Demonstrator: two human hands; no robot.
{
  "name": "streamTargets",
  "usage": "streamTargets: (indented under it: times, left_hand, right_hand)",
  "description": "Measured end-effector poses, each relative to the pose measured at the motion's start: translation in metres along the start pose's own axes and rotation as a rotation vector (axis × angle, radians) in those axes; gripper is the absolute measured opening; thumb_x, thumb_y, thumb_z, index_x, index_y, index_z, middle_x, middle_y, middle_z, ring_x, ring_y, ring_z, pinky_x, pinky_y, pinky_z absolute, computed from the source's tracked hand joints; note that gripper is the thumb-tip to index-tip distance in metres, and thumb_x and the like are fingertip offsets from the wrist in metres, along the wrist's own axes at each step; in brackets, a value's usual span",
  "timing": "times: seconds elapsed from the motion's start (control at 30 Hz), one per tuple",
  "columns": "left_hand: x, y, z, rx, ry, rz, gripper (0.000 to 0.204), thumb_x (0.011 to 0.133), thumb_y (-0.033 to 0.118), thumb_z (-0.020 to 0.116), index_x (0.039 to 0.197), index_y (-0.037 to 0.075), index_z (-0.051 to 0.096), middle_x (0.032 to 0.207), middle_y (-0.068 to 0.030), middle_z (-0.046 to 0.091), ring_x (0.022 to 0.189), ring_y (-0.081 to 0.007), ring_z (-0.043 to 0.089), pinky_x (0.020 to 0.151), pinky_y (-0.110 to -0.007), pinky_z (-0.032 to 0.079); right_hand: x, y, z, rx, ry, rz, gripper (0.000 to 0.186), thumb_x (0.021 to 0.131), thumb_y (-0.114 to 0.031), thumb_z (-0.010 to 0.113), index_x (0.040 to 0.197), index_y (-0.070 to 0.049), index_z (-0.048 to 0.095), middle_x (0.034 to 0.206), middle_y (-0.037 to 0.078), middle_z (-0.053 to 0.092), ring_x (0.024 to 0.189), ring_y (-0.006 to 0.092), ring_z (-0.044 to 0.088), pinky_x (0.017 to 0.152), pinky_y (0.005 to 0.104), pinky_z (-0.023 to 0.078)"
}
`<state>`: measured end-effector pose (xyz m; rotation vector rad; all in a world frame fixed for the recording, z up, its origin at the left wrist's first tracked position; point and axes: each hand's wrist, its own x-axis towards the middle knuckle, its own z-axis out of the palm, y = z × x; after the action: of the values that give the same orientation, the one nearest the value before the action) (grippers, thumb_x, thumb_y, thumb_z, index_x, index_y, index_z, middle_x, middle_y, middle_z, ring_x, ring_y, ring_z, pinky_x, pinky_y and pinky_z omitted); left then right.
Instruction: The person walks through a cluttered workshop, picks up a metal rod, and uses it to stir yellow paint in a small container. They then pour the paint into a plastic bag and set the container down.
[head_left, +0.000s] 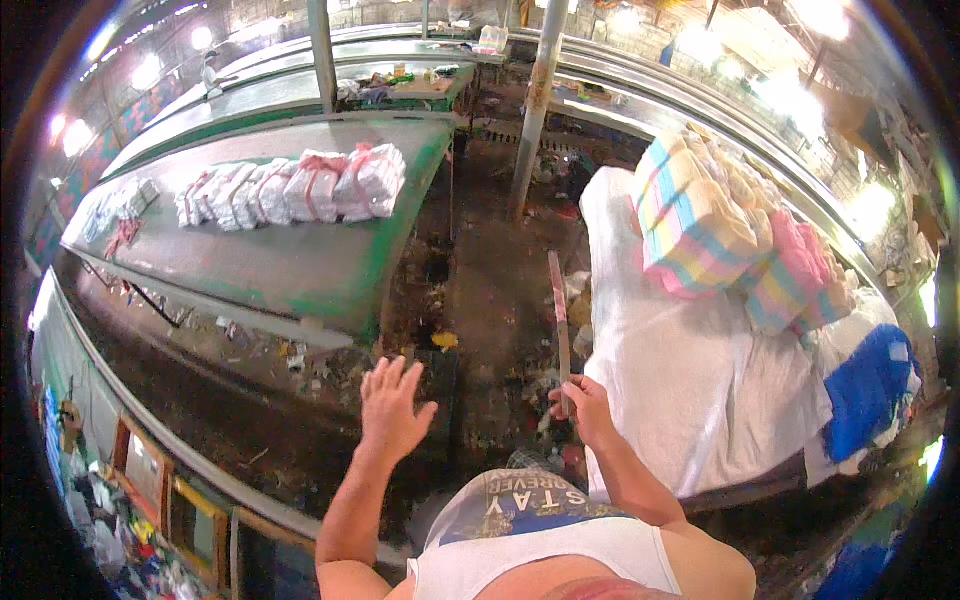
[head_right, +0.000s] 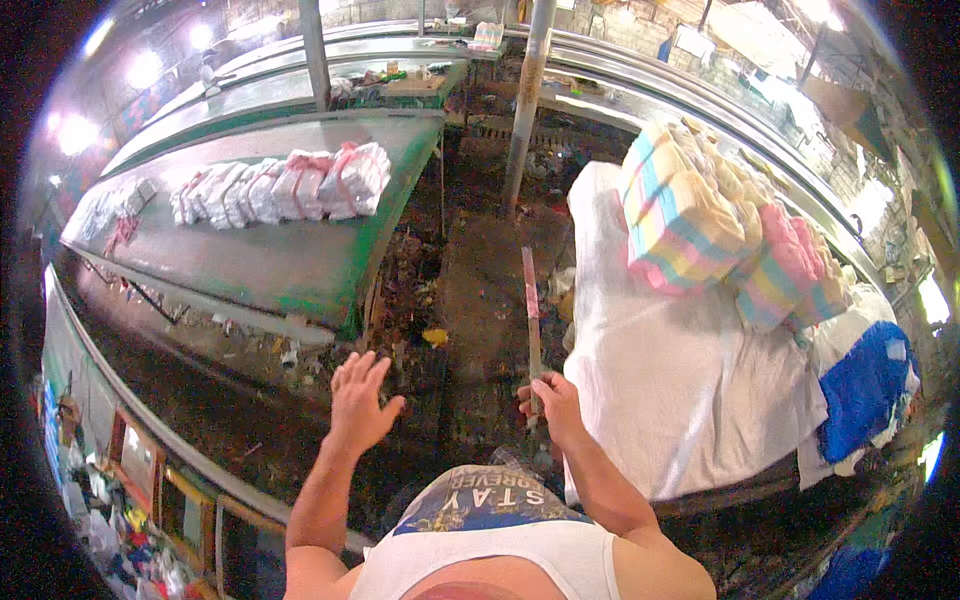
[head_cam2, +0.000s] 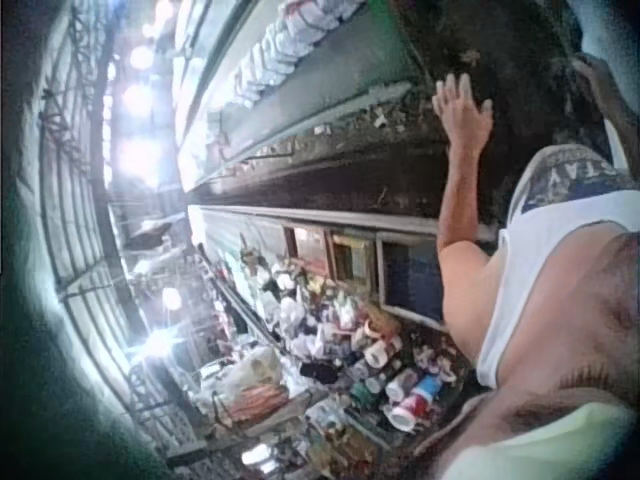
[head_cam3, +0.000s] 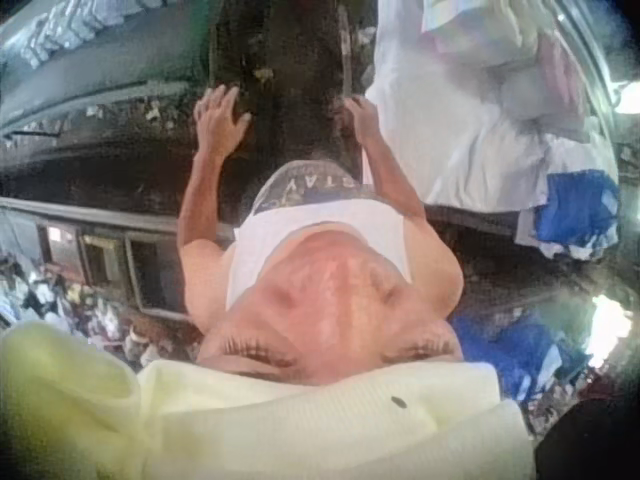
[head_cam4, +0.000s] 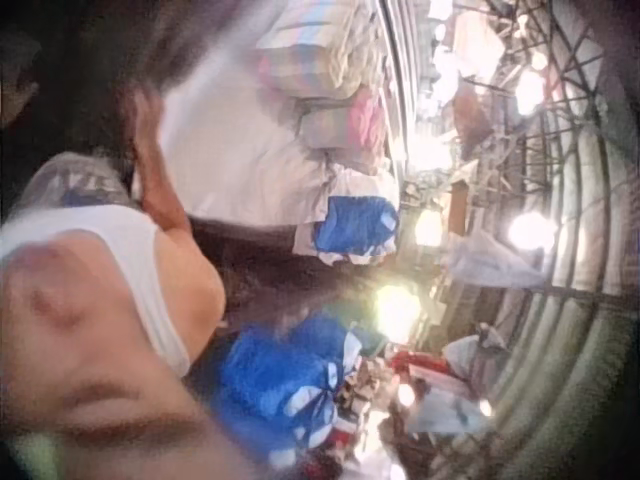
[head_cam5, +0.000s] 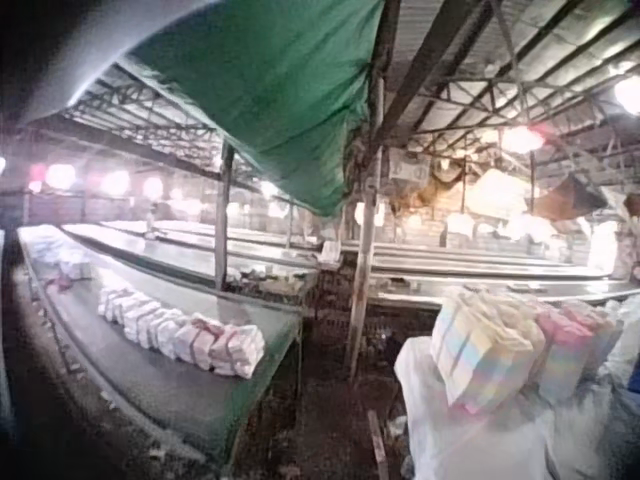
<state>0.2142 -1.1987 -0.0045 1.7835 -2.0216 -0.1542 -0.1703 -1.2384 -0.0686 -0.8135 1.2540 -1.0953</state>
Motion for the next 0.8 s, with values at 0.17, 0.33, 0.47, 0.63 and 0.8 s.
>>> streamTargets:
  times: [0.17,0.33,0.47,0.63,0.8]
  left_hand:
    - [0.147,0.005,0.081,-0.121,0.023,0.031,0.075,0.091,0.032,0.090,0.157,0.010,0.063,0.167,-0.0190,0.053,0.160,-0.0446,0.041,0.133,-0.058,0.029]
    - [0.285,-0.012,0.133,-0.119,-0.026,-0.064,0.073,0.092,0.031,0.090,0.156,0.009,0.063,0.165,-0.0197,0.055,0.159,-0.0431,0.043,0.131,-0.056,0.033]
    - [0.388,-0.024,0.159,-0.132,-0.018,-0.091,0.069,0.091,0.028,0.090,0.153,0.008,0.066,0.161,-0.0189,0.059,0.155,-0.0429,0.047,0.129,-0.057,0.036]
    - [0.520,-0.046,0.199,-0.219,-0.017,-0.071,0.065,0.091,0.022,0.090,0.150,0.008,0.067,0.160,-0.0179,0.061,0.151,-0.0410,0.052,0.125,-0.055,0.043]
    - [0.659,-0.088,0.275,-0.232,-0.057,0.026,0.055,0.094,0.025,0.089,0.144,0.005,0.072,0.151,-0.0187,0.068,0.145,-0.0406,0.057,0.122,-0.056,0.045]
  right_hand:
    - [0.152,-0.013,-0.009,0.161,0.138,0.096,0.020,0.112,-0.021,0.064,0.125,-0.005,0.063,0.094,0.011,0.077,0.068,0.0217,0.072,0.063,0.0366,0.059]
    - [0.339,-0.012,-0.027,0.407,0.136,0.074,0.015,0.110,-0.022,0.066,0.117,-0.009,0.065,0.084,0.008,0.072,0.065,0.0212,0.069,0.059,0.0390,0.057]
    - [0.452,-0.047,-0.034,0.419,0.142,0.101,0.020,0.109,-0.025,0.069,0.120,-0.009,0.066,0.092,0.008,0.075,0.069,0.0221,0.072,0.062,0.0392,0.061]
    - [0.580,-0.095,-0.035,0.469,0.186,0.104,0.028,0.111,-0.026,0.069,0.132,-0.009,0.065,0.105,0.011,0.079,0.076,0.0235,0.077,0.063,0.0381,0.061]
    - [0.739,-0.136,-0.032,0.626,0.226,0.089,0.021,0.113,-0.025,0.066,0.128,-0.010,0.065,0.104,0.009,0.078,0.079,0.0231,0.076,0.065,0.0375,0.060]
